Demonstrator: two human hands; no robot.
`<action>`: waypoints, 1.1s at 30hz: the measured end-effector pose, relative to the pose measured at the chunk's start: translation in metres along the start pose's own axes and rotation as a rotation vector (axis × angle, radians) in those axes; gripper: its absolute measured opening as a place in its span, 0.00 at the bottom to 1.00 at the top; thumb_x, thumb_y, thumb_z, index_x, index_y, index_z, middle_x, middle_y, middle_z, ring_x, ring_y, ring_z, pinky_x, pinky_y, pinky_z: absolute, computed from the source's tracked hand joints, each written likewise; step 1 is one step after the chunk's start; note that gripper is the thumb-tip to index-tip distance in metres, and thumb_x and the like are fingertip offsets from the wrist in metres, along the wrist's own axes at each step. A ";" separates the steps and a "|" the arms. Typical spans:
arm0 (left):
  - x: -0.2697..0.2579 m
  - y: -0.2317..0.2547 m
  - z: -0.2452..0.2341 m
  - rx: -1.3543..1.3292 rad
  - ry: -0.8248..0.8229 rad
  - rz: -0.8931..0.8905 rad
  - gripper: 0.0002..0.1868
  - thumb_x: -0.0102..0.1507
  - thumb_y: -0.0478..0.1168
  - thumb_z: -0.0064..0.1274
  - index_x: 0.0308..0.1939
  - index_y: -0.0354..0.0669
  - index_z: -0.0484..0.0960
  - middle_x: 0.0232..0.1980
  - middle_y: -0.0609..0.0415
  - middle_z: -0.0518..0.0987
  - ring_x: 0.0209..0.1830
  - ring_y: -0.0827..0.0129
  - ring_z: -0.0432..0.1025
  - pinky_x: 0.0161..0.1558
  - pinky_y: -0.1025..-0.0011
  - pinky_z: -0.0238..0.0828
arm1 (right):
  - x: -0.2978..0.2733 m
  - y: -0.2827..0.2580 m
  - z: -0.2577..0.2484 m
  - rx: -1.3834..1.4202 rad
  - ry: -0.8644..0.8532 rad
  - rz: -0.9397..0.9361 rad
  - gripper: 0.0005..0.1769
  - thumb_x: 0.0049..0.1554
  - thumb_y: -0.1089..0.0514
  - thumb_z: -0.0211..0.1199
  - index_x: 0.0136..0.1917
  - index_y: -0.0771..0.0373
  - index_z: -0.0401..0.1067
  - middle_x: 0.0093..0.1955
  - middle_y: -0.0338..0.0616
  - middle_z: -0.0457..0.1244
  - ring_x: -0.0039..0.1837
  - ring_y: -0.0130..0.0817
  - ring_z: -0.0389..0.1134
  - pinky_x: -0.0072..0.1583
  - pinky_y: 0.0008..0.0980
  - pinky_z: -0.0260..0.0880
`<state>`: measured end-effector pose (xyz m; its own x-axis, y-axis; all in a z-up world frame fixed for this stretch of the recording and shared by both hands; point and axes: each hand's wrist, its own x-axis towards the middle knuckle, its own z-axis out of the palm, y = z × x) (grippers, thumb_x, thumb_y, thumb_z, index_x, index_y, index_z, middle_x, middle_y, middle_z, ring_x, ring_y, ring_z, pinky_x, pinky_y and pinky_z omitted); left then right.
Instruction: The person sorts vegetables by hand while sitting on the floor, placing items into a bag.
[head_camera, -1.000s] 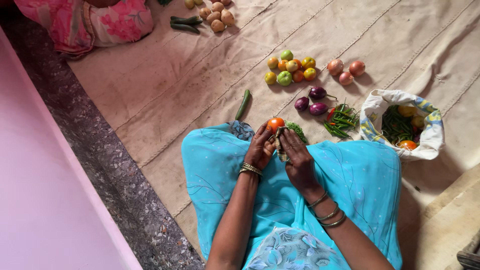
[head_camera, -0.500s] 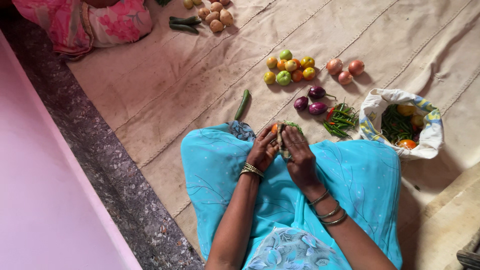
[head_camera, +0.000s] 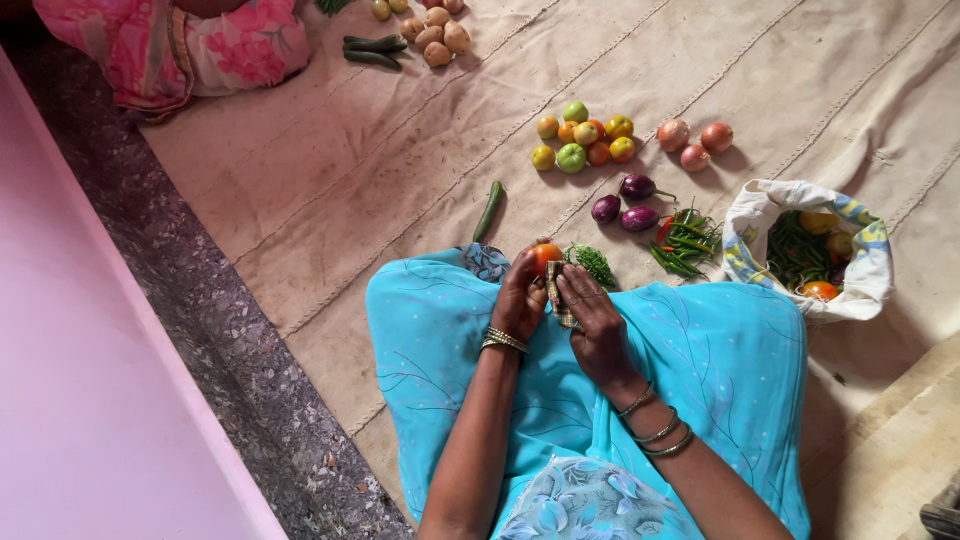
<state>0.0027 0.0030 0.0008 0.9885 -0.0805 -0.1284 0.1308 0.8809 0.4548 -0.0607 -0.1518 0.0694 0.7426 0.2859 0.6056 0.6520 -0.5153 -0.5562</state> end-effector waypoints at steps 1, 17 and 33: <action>-0.001 -0.001 -0.001 -0.002 0.001 0.000 0.24 0.71 0.42 0.52 0.69 0.33 0.71 0.60 0.44 0.78 0.58 0.63 0.76 0.60 0.69 0.77 | 0.000 0.001 -0.001 -0.001 -0.002 0.000 0.45 0.41 0.80 0.48 0.72 0.65 0.69 0.76 0.54 0.60 0.79 0.53 0.58 0.78 0.47 0.59; -0.001 -0.002 -0.002 -0.010 0.016 -0.055 0.24 0.70 0.43 0.52 0.67 0.34 0.71 0.59 0.42 0.79 0.55 0.61 0.78 0.57 0.64 0.78 | 0.001 0.002 0.001 -0.058 -0.039 0.002 0.46 0.38 0.78 0.48 0.71 0.68 0.67 0.75 0.59 0.60 0.79 0.57 0.56 0.77 0.49 0.57; 0.003 -0.013 -0.002 0.749 -0.074 0.168 0.34 0.64 0.31 0.59 0.73 0.36 0.65 0.64 0.46 0.78 0.57 0.65 0.77 0.57 0.68 0.79 | 0.005 0.013 -0.005 -0.043 0.030 0.038 0.39 0.46 0.78 0.48 0.71 0.66 0.68 0.73 0.57 0.62 0.77 0.56 0.59 0.78 0.49 0.57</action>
<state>0.0040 -0.0075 -0.0074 0.9987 -0.0280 0.0421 -0.0303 0.3357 0.9415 -0.0495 -0.1615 0.0678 0.7617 0.2416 0.6012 0.6155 -0.5600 -0.5546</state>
